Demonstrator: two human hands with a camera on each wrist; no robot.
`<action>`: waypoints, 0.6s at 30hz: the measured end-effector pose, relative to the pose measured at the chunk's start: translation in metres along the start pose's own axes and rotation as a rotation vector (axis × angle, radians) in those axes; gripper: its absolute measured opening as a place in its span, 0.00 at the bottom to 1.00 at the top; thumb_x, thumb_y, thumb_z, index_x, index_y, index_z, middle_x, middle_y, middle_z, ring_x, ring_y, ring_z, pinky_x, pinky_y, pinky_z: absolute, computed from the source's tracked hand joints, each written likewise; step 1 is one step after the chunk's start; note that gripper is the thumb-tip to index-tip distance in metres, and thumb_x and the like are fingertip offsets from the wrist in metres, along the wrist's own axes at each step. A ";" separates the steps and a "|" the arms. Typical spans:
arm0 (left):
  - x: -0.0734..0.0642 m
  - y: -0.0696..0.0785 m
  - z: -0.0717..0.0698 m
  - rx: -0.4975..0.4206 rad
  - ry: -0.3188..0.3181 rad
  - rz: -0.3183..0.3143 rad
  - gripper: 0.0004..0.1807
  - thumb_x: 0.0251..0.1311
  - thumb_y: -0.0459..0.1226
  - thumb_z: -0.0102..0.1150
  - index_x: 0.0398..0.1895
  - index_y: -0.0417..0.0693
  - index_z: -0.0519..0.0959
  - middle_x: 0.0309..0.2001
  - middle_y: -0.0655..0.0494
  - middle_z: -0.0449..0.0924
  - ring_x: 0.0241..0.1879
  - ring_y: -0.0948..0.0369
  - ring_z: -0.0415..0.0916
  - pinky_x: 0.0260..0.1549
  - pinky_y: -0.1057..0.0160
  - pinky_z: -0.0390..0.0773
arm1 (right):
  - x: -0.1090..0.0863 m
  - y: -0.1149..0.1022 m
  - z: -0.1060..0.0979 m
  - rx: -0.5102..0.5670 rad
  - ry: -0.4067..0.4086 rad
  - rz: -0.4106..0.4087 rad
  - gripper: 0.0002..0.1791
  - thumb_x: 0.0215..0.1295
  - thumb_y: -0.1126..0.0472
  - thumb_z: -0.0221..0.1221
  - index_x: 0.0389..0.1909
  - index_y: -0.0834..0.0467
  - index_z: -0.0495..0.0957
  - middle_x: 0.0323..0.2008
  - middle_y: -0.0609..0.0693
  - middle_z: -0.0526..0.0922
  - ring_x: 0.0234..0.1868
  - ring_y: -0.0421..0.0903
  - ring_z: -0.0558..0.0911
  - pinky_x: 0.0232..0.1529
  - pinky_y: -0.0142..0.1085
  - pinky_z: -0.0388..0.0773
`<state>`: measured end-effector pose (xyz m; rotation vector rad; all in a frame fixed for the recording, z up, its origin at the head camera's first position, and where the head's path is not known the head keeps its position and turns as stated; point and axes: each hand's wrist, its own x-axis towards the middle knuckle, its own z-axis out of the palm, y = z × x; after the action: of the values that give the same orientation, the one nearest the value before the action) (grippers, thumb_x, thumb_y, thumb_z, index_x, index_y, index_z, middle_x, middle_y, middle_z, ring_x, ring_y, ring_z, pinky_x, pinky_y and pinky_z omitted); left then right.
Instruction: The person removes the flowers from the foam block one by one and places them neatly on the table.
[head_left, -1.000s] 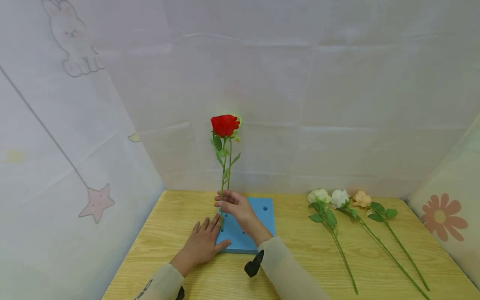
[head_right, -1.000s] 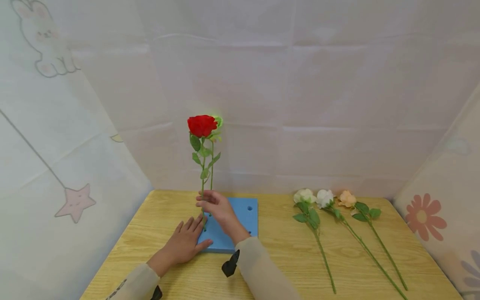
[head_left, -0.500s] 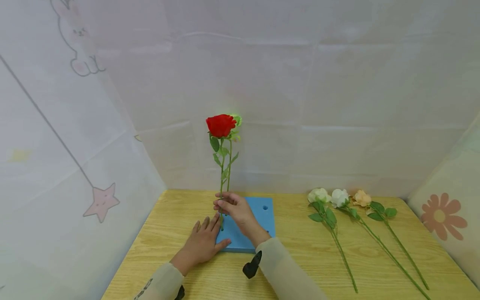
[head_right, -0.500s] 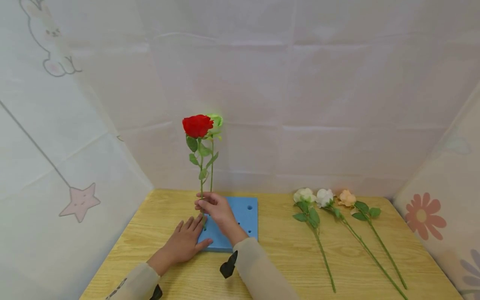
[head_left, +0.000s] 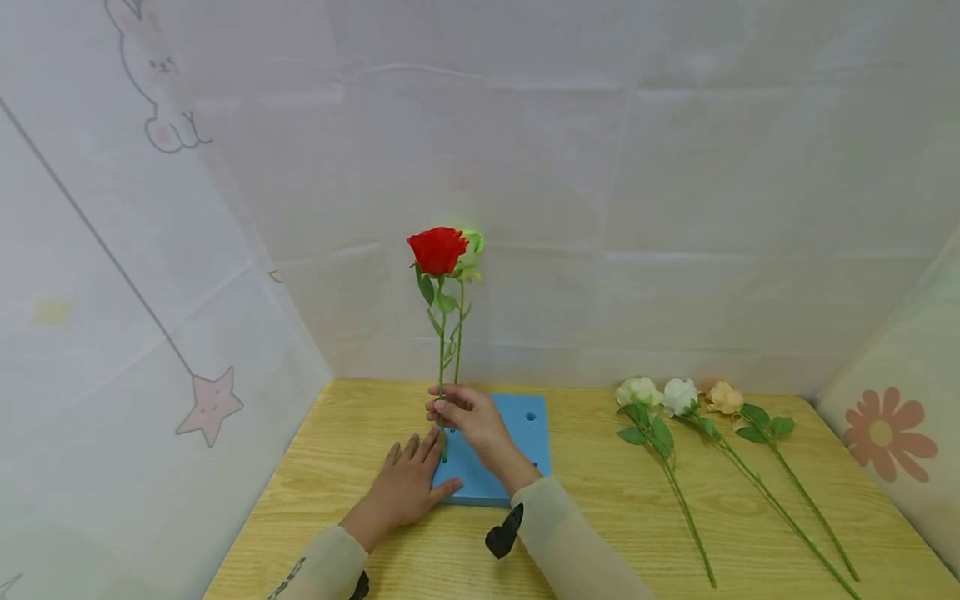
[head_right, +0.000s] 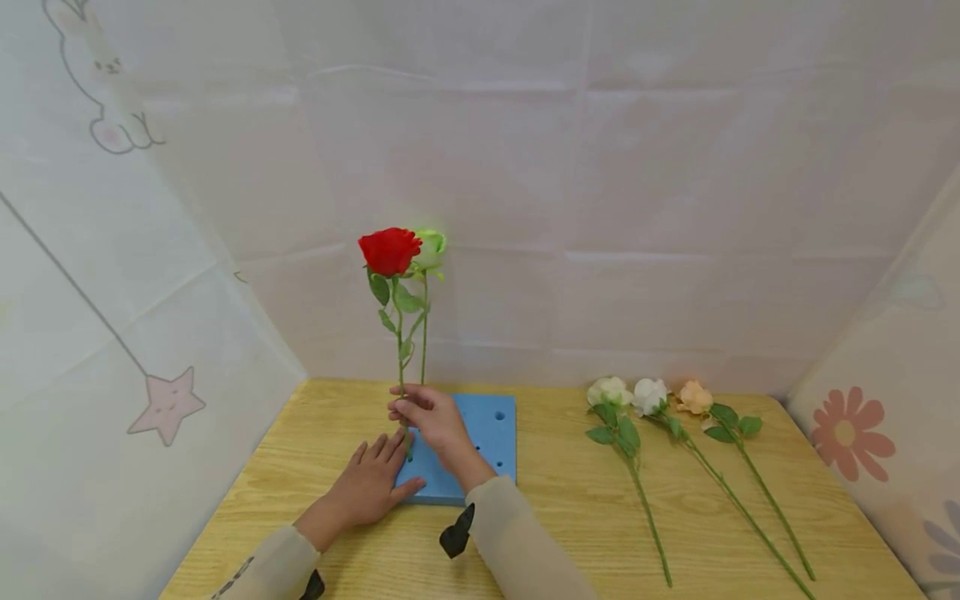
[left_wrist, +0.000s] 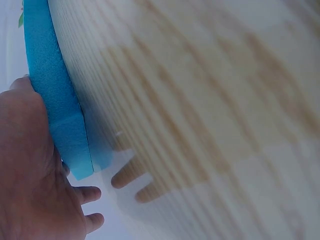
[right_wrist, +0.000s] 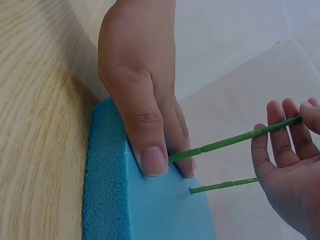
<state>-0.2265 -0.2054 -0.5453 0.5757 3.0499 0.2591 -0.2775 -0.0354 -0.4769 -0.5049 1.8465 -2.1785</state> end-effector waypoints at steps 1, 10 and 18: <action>0.000 0.000 0.000 -0.002 0.002 0.002 0.50 0.69 0.71 0.36 0.81 0.45 0.53 0.81 0.49 0.46 0.76 0.36 0.52 0.69 0.30 0.53 | 0.000 0.000 0.000 -0.002 0.003 0.001 0.15 0.72 0.59 0.62 0.58 0.51 0.83 0.52 0.61 0.85 0.50 0.49 0.87 0.59 0.49 0.79; -0.002 0.001 -0.002 -0.016 0.020 0.018 0.50 0.70 0.70 0.38 0.80 0.43 0.55 0.81 0.46 0.48 0.75 0.35 0.53 0.68 0.29 0.53 | -0.004 -0.006 0.001 0.002 0.023 -0.007 0.16 0.72 0.58 0.62 0.58 0.52 0.83 0.49 0.52 0.87 0.51 0.48 0.87 0.56 0.42 0.81; -0.001 0.000 -0.001 -0.028 0.002 0.015 0.51 0.69 0.71 0.35 0.82 0.45 0.52 0.82 0.48 0.46 0.76 0.35 0.52 0.69 0.29 0.51 | -0.004 -0.018 0.001 0.014 -0.002 -0.066 0.17 0.73 0.57 0.61 0.59 0.52 0.82 0.49 0.55 0.87 0.52 0.49 0.86 0.57 0.42 0.81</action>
<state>-0.2260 -0.2061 -0.5446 0.5971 3.0400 0.3028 -0.2726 -0.0314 -0.4593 -0.5734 1.8375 -2.2305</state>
